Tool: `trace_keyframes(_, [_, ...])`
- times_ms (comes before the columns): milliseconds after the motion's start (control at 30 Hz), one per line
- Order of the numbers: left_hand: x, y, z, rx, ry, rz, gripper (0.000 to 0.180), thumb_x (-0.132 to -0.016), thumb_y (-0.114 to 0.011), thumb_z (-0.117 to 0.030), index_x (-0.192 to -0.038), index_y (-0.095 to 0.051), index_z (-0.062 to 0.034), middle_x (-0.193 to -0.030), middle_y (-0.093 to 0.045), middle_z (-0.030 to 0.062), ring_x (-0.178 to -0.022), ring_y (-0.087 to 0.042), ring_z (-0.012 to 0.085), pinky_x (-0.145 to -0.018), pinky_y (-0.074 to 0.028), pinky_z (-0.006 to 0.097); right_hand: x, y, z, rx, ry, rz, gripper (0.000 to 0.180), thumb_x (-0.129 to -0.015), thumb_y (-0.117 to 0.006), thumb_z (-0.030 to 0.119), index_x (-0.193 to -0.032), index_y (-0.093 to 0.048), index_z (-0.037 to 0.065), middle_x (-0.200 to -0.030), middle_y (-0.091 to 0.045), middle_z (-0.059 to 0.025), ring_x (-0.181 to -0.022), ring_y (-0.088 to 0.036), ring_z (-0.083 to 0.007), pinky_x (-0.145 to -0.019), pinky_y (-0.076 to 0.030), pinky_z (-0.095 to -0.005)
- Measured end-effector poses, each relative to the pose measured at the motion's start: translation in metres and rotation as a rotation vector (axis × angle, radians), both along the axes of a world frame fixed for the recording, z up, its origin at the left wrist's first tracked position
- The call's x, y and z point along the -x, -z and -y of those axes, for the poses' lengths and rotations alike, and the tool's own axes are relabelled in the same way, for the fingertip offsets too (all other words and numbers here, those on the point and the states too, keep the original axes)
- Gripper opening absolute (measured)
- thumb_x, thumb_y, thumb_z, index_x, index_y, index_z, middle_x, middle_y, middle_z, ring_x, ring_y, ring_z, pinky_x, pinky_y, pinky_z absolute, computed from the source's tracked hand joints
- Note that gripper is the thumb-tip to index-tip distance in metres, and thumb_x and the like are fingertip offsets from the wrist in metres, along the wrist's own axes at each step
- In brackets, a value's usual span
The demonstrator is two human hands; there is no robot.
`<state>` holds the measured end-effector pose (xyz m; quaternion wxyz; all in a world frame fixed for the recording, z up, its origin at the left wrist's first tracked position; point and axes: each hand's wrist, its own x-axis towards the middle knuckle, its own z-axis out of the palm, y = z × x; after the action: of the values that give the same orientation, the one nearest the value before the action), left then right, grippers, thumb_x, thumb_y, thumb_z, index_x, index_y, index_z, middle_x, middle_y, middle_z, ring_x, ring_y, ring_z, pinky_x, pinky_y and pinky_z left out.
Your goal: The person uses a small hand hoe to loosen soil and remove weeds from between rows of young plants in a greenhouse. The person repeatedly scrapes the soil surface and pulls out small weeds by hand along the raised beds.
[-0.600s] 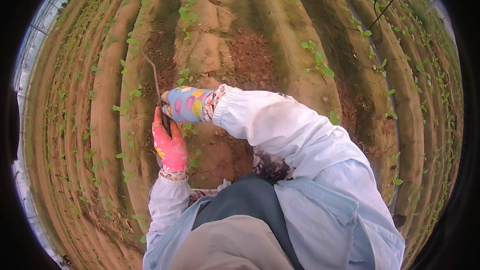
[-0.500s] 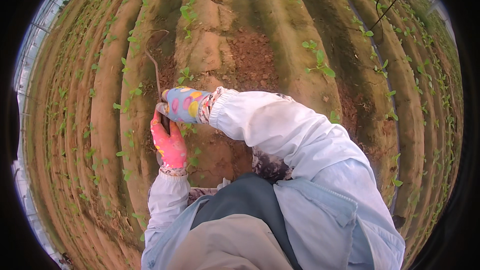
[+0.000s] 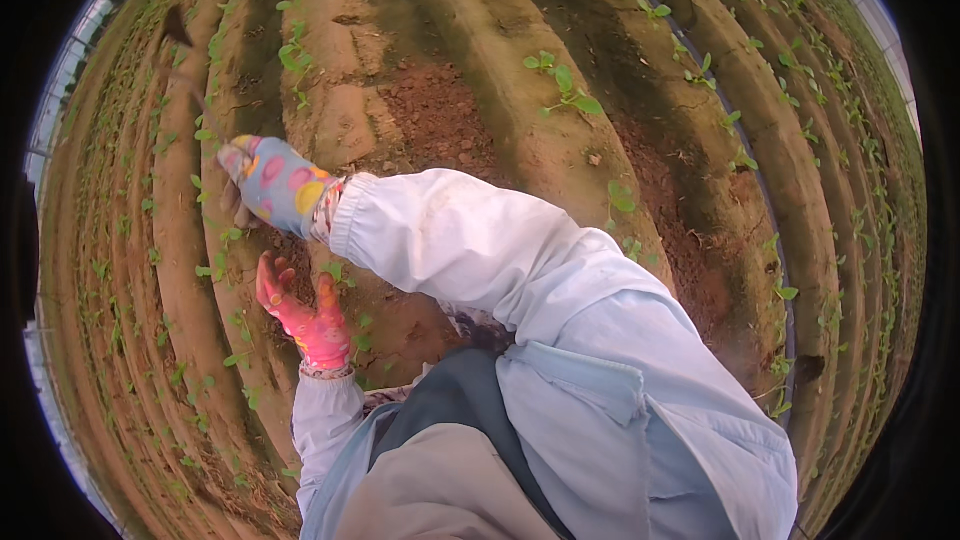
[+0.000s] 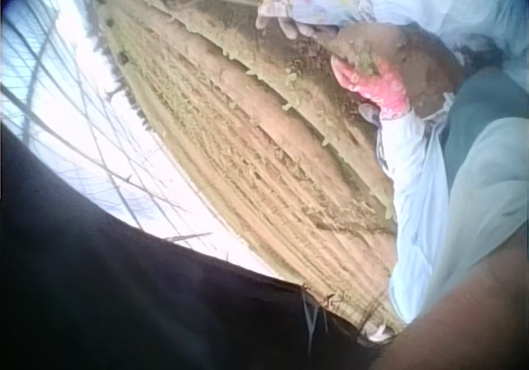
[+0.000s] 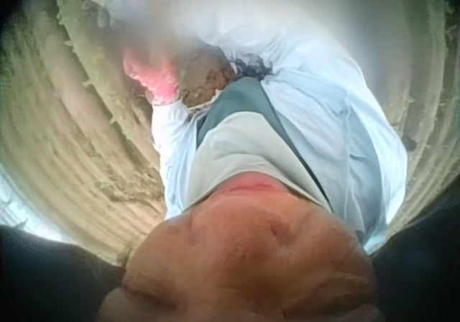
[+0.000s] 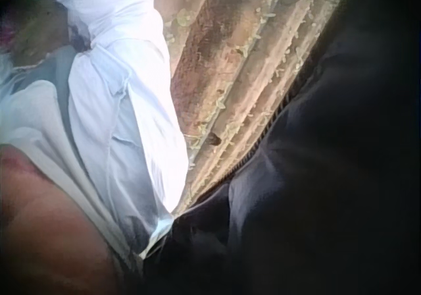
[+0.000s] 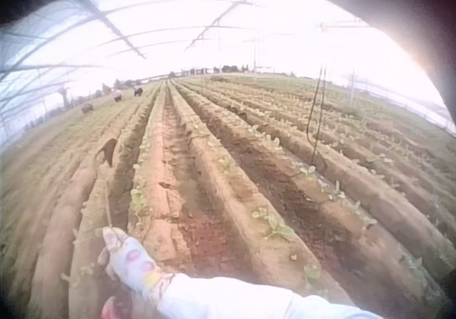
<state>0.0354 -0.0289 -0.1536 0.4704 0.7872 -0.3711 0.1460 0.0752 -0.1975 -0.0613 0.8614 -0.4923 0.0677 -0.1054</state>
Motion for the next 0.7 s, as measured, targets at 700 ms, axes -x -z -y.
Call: trace_keyframes(700, [-0.026, 0.027, -0.043, -0.004, -0.124, -0.357, 0.033, -0.094, -0.054, 0.0, -0.127, -0.058, -0.0007, -0.122, -0.057, 0.0072, -0.101, -0.055, 0.0148, -0.089, -0.045, 0.028, 0.32, 0.079, 0.218, 0.394, 0.906, -0.702, 0.035, -0.099, -0.055, 0.021, -0.131, -0.051, 0.007, -0.08, -0.06, 0.0017, -0.053, -0.048, -0.0046, -0.044, -0.039, -0.0216])
